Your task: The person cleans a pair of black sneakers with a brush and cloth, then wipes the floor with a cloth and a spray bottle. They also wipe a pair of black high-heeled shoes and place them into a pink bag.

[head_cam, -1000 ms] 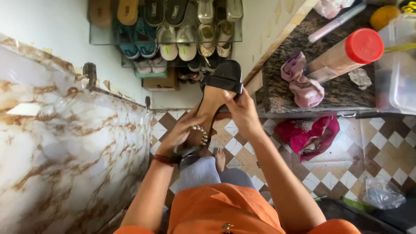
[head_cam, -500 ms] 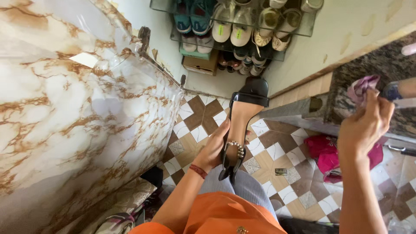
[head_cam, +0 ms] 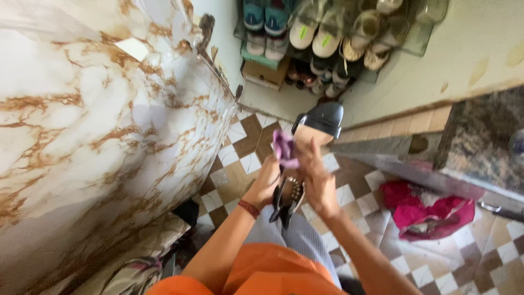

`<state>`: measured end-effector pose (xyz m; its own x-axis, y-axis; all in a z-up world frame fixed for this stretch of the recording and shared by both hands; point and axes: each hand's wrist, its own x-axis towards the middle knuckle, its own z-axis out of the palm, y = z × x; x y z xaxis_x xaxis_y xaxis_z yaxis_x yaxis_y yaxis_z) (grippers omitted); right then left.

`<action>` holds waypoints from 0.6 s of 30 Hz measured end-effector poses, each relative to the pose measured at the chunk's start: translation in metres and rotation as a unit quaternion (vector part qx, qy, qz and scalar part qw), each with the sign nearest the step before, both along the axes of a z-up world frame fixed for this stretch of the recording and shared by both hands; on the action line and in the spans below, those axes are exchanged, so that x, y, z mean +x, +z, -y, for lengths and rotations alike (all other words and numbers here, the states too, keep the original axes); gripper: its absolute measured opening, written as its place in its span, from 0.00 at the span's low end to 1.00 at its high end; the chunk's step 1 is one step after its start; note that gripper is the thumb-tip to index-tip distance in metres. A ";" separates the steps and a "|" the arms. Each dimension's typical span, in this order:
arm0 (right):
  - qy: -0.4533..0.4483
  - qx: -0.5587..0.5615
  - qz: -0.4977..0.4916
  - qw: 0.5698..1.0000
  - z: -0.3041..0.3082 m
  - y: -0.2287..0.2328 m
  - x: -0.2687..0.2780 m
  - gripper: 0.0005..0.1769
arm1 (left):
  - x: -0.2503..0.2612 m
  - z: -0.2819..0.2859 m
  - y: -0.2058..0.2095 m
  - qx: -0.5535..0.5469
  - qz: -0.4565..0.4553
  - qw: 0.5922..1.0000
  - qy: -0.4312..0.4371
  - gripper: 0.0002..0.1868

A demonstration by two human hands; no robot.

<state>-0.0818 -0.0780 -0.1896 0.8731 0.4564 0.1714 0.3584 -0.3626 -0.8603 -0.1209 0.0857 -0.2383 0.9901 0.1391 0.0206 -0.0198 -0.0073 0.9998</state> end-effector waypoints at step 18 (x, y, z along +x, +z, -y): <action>-0.125 -0.125 0.366 0.914 -0.024 0.065 0.045 0.23 | -0.015 -0.006 0.035 -0.234 -0.151 0.956 -0.089 0.33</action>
